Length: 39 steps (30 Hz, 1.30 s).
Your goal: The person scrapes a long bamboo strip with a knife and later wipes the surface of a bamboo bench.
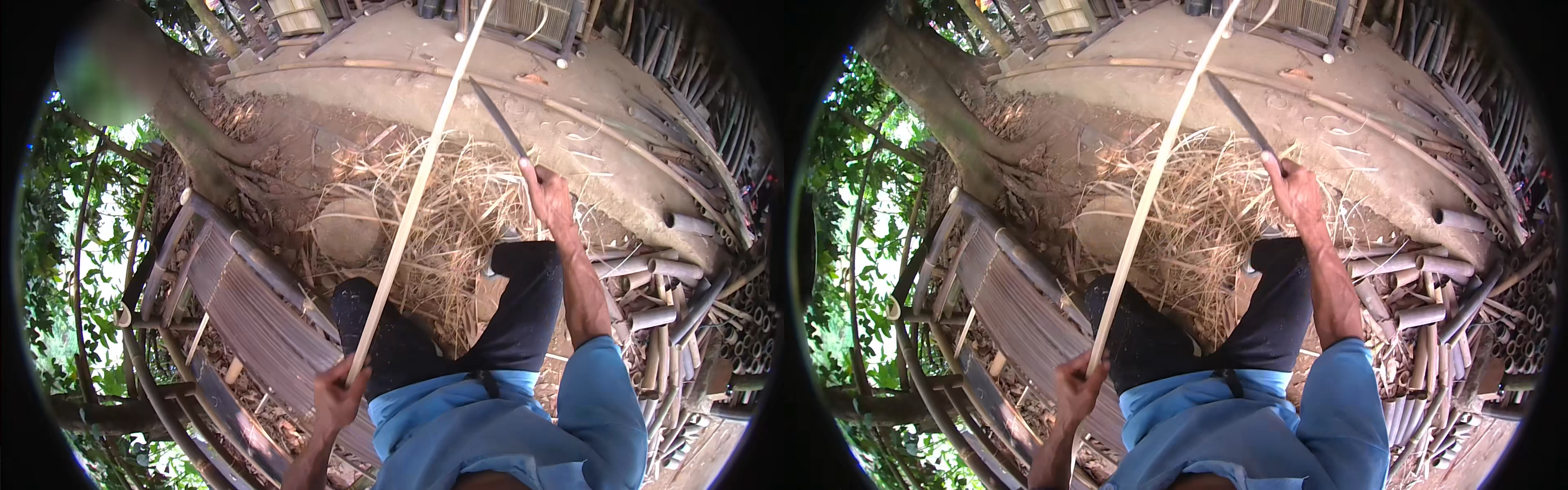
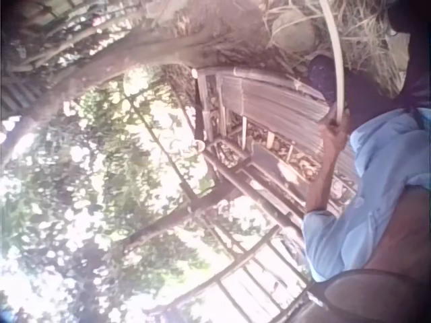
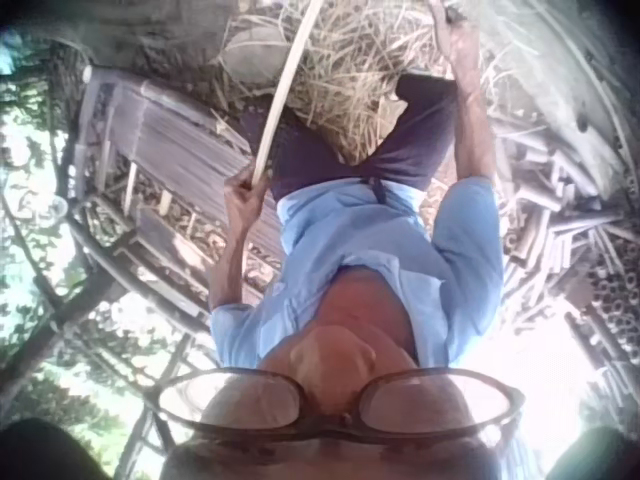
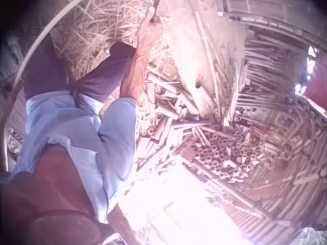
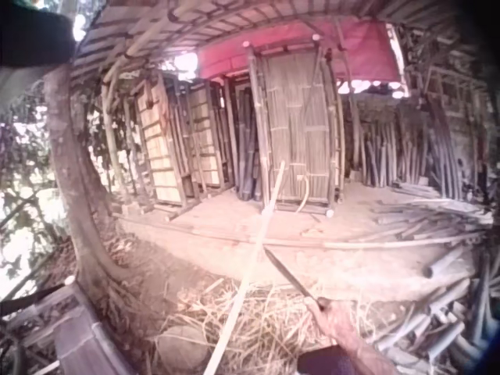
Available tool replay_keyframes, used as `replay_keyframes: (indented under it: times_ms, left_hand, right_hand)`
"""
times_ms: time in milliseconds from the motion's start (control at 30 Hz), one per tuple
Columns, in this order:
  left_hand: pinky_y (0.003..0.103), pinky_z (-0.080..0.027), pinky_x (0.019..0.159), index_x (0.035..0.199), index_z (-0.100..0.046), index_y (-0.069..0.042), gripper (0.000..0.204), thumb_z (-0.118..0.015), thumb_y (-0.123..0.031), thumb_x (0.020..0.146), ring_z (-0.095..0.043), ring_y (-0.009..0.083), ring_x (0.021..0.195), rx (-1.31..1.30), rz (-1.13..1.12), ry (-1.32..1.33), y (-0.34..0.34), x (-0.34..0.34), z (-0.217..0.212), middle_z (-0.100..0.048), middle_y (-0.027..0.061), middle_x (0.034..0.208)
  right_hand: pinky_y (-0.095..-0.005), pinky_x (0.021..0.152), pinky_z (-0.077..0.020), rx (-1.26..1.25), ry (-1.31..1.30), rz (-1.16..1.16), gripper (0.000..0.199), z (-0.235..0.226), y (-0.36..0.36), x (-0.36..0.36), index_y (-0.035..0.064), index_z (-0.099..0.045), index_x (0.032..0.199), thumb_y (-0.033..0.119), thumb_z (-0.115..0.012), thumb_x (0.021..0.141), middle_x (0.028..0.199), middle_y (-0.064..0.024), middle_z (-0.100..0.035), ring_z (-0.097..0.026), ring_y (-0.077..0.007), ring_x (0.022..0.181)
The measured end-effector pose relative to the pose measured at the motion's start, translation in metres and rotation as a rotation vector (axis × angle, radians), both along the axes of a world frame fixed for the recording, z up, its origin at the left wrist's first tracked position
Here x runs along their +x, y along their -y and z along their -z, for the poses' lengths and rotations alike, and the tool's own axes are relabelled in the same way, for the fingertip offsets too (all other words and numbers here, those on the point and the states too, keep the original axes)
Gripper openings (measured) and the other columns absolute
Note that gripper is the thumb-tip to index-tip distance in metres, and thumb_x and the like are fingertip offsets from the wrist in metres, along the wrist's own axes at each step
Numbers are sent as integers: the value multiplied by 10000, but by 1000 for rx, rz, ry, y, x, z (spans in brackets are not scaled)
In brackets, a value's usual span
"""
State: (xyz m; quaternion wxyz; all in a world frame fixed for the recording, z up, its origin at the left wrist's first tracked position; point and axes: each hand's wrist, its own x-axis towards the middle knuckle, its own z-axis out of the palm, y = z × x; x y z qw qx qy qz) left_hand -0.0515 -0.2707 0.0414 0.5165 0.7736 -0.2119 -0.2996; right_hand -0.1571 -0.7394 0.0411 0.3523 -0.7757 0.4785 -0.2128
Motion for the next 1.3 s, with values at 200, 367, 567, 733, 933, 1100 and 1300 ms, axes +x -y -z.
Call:
replay_keyframes:
  times_ms: [200,367,567,733,933,1100,1300]
  left_hand:
    - [205,-347,528,1162,-741,11,240,-717,-43,929,-472,11,634,50,-28,58,-30,-4,31,-609,-64,753]
    - [220,-347,510,1180,-750,-10,256,-713,-45,930,-457,6,616,65,-89,-17,-63,-4,37,-598,-51,720]
    - [234,-355,504,1358,-646,-28,380,-618,-230,1037,-442,22,588,67,15,-160,7,17,1,-536,-65,692]
    - [234,-268,461,1409,-594,-28,402,-602,-128,1020,-378,14,512,-148,101,7,86,42,-4,-461,-93,621]
    - [224,-250,475,1429,-560,-19,425,-566,-35,1005,-363,2,528,-279,107,46,91,36,4,-464,-111,639]
    - [232,-256,489,1398,-583,-8,408,-578,-48,992,-360,9,542,-101,148,-83,88,22,-21,-454,-114,639]
    - [244,-246,509,1342,-625,2,368,-599,-73,983,-345,14,568,-17,142,31,64,15,-22,-413,-109,652]
  right_hand:
    - [-463,537,-540,-525,-88,-604,757,-1,-77,15,52,-756,922,776,-536,904,607,-119,-657,-673,-263,553]
    - [-436,522,-504,-117,-91,-149,833,-17,16,25,2,-737,896,796,-486,914,573,-140,-613,-606,-237,517]
    - [-422,535,-476,-159,-42,-299,800,-5,-45,26,19,-762,992,766,-481,941,595,-113,-643,-581,-222,537]
    - [-417,442,-503,-164,-3,-638,614,12,-134,31,33,-730,870,629,-612,952,499,-93,-578,-595,-216,432]
    - [-438,478,-526,-429,111,-899,620,11,-166,19,16,-706,827,621,-631,937,513,-127,-604,-627,-289,457]
    - [-437,511,-547,-254,-23,-674,666,11,-134,14,46,-712,731,691,-647,881,540,-146,-623,-665,-310,506]
    - [-452,580,-563,-449,-100,-817,668,5,-121,17,42,-738,793,698,-647,878,573,-114,-655,-676,-305,528]
